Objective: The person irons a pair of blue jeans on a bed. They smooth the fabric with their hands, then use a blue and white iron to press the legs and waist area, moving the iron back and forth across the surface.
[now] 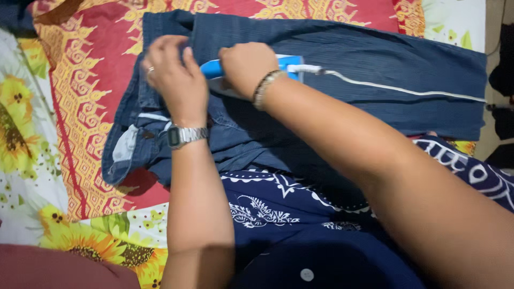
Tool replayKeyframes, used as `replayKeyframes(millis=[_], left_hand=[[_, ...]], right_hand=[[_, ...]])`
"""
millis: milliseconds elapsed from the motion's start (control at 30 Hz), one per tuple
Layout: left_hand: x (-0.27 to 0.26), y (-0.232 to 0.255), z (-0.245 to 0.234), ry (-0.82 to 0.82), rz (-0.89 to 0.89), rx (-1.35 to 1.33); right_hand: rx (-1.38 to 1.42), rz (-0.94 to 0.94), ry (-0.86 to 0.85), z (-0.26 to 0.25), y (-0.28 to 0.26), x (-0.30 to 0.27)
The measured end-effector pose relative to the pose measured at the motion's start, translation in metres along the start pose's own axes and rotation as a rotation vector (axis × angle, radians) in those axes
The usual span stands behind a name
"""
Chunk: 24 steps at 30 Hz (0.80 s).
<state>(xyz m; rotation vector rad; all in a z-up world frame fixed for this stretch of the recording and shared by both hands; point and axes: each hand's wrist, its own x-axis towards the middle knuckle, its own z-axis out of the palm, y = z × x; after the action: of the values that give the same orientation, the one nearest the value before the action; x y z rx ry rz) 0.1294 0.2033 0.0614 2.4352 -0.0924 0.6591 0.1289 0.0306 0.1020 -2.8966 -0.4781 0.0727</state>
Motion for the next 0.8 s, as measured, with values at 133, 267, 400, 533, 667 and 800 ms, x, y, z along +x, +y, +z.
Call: replayKeyframes(millis=[133, 267, 400, 533, 667, 800], left_hand=[[-0.006, 0.031, 0.007, -0.211, -0.106, -0.315], [-0.021, 0.041, 0.032, -0.449, -0.240, -0.460], [-0.036, 0.034, 0.068, -0.520, 0.235, -0.208], [-0.046, 0.031, 0.087, -0.581, 0.282, 0.150], [-0.045, 0.036, 0.085, -0.581, 0.243, 0.296], [-0.044, 0.042, 0.084, -0.590, 0.232, 0.301]], right_hand=[[-0.049, -0.004, 0.040, -0.004, 0.024, -0.016], [-0.130, 0.138, -0.088, -0.031, 0.096, -0.078], [-0.369, 0.253, -0.200, -0.056, 0.190, -0.158], [-0.479, 0.397, -0.293, -0.071, 0.244, -0.208], [-0.430, 0.340, -0.191, -0.072, 0.237, -0.205], [-0.345, 0.230, -0.119, -0.045, 0.203, -0.155]])
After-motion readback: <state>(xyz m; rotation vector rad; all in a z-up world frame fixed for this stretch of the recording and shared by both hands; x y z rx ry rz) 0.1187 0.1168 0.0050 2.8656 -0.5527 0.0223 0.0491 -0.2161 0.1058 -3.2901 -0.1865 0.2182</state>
